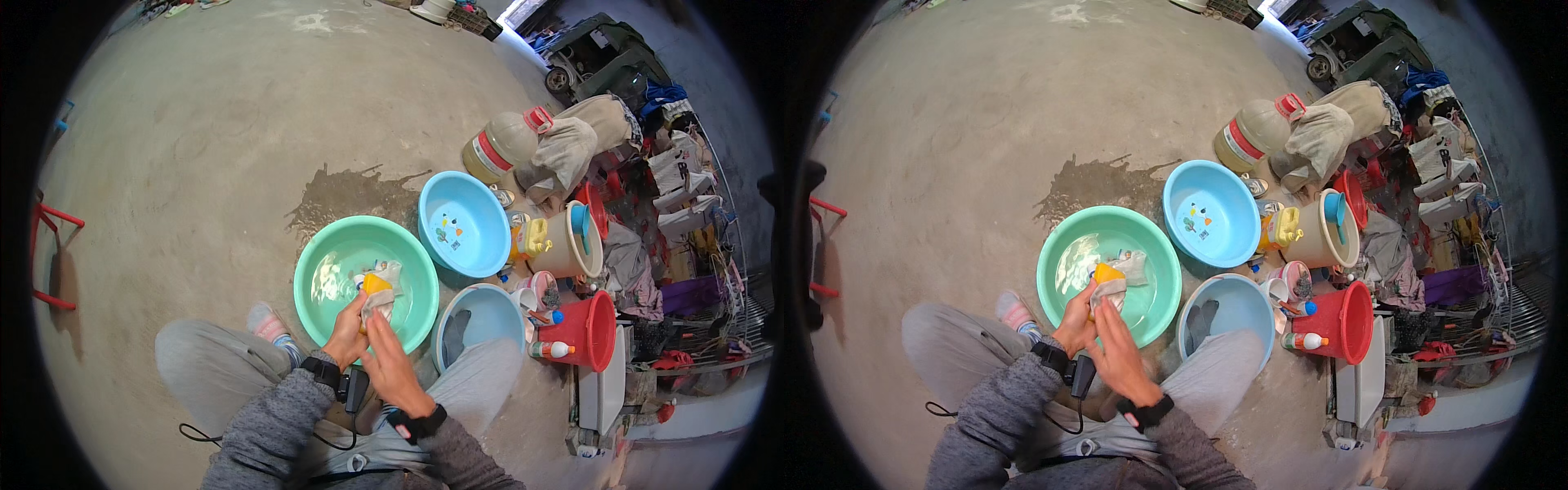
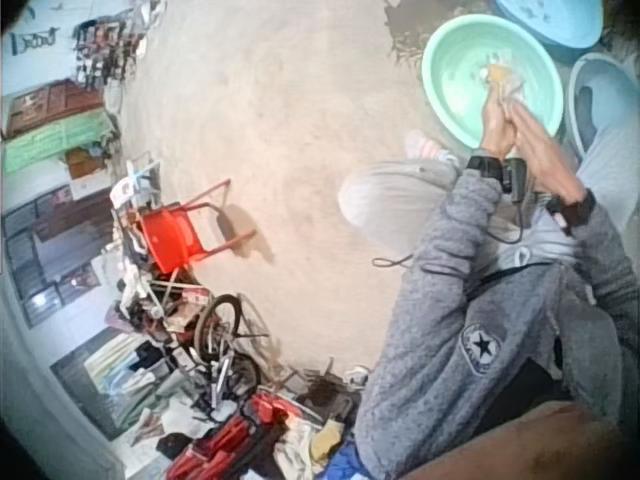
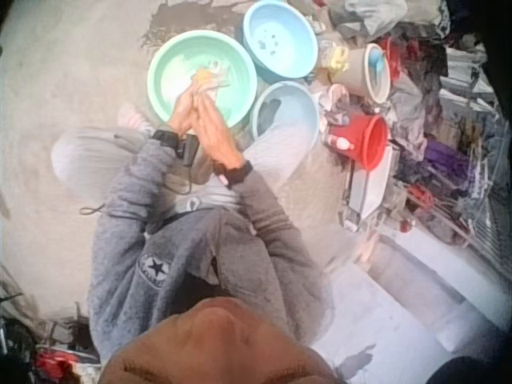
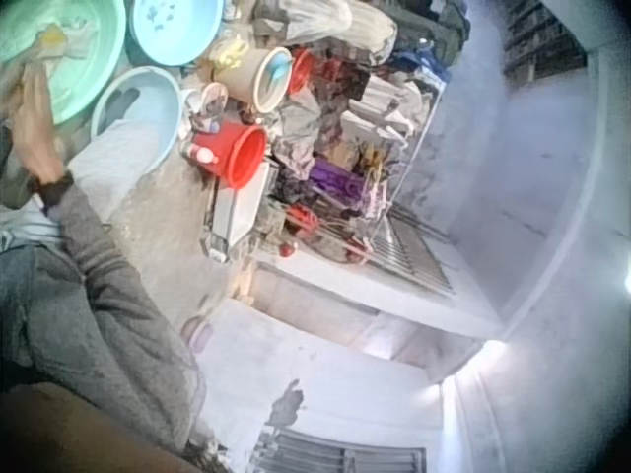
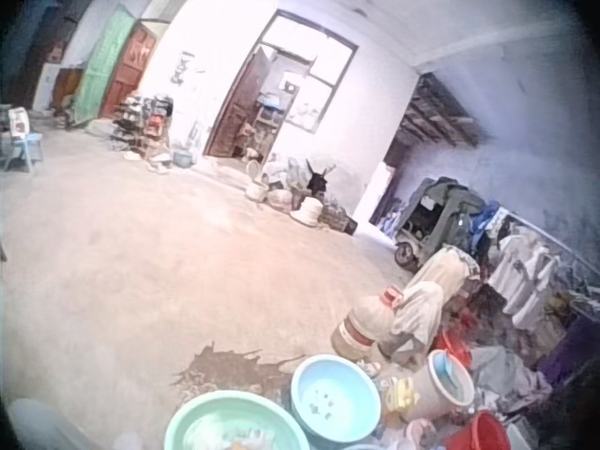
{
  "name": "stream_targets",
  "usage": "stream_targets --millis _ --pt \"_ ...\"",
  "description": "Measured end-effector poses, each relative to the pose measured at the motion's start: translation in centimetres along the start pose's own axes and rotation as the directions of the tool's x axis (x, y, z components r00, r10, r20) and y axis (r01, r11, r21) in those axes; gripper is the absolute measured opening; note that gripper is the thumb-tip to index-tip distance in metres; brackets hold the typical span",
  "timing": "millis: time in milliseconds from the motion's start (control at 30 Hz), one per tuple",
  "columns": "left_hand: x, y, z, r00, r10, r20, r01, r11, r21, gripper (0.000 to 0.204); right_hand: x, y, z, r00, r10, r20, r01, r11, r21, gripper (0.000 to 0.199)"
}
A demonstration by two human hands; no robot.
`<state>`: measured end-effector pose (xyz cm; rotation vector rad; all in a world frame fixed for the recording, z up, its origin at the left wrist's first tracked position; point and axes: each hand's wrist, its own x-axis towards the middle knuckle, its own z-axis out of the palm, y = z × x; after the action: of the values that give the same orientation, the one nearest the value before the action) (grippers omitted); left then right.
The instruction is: The person sits on the floor and washes a small piece of cloth in a green basin using a yellow sponge. They scrub the cloth repeatedly, rinse it in the water, and wring it out.
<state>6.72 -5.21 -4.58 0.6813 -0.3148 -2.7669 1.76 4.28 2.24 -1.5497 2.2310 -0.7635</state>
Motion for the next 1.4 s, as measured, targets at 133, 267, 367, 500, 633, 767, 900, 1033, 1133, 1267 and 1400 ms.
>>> stream_targets --millis 133,267,367,500,633,767,900,1033,1133,1267,1400 --pt "0.0 0.2 0.0 0.994 -0.105 0.027 0.107 0.988 -0.114 0.045 -0.1 0.6 0.2 0.969 0.117 -0.216 -0.078 0.981 0.180 0.054" --pt "-0.2 0.2 0.0 0.999 -0.018 0.039 0.018 1.000 -0.007 0.043 -1.5 1.6 1.2 0.975 -0.159 -0.154 0.160 0.987 -0.007 0.046" --pt "-0.3 0.1 0.4 0.997 -0.067 0.047 0.070 0.994 -0.081 0.041 -0.1 3.8 0.6 0.973 0.103 -0.205 -0.064 0.980 0.190 0.046" --pt "-0.1 0.0 0.4 0.995 -0.006 0.102 0.020 0.990 -0.141 0.041 -0.3 3.8 0.4 0.954 0.210 -0.213 -0.104 0.901 0.421 0.044" --pt "0.0 0.3 -0.1 0.993 -0.042 0.112 0.053 0.994 -0.097 0.043 -3.0 1.6 0.4 0.993 -0.035 -0.111 0.042 0.997 0.064 0.042" --pt "0.1 0.3 -0.2 0.998 -0.021 0.053 0.026 0.997 -0.080 0.044 -4.1 0.6 -1.3 0.974 0.202 -0.108 -0.139 0.895 0.423 0.037" --pt "-0.3 0.2 0.6 0.997 -0.014 0.080 0.024 0.992 -0.127 0.042 -2.4 0.9 -1.0 0.956 0.090 -0.278 -0.033 0.979 0.201 0.044" --pt "-1.1 0.3 1.3 0.994 -0.086 0.060 0.094 0.986 -0.135 0.042 0.1 2.0 1.3 0.997 -0.046 -0.070 0.043 0.998 -0.042 0.055" --pt "-1.3 0.6 1.4 0.995 -0.086 0.048 0.092 0.983 -0.157 0.043 -0.1 2.4 2.0 0.996 0.002 -0.091 -0.002 1.000 -0.006 0.061" --pt "-1.0 0.6 1.1 0.983 -0.170 -0.071 0.162 0.981 -0.109 0.046 -0.6 2.9 1.8 0.999 -0.048 -0.013 0.047 0.998 -0.041 0.060" --pt "-0.8 0.3 0.8 0.986 -0.104 0.131 0.126 0.976 -0.178 0.045 0.6 4.5 1.3 0.992 -0.096 -0.081 0.098 0.995 0.015 0.057"
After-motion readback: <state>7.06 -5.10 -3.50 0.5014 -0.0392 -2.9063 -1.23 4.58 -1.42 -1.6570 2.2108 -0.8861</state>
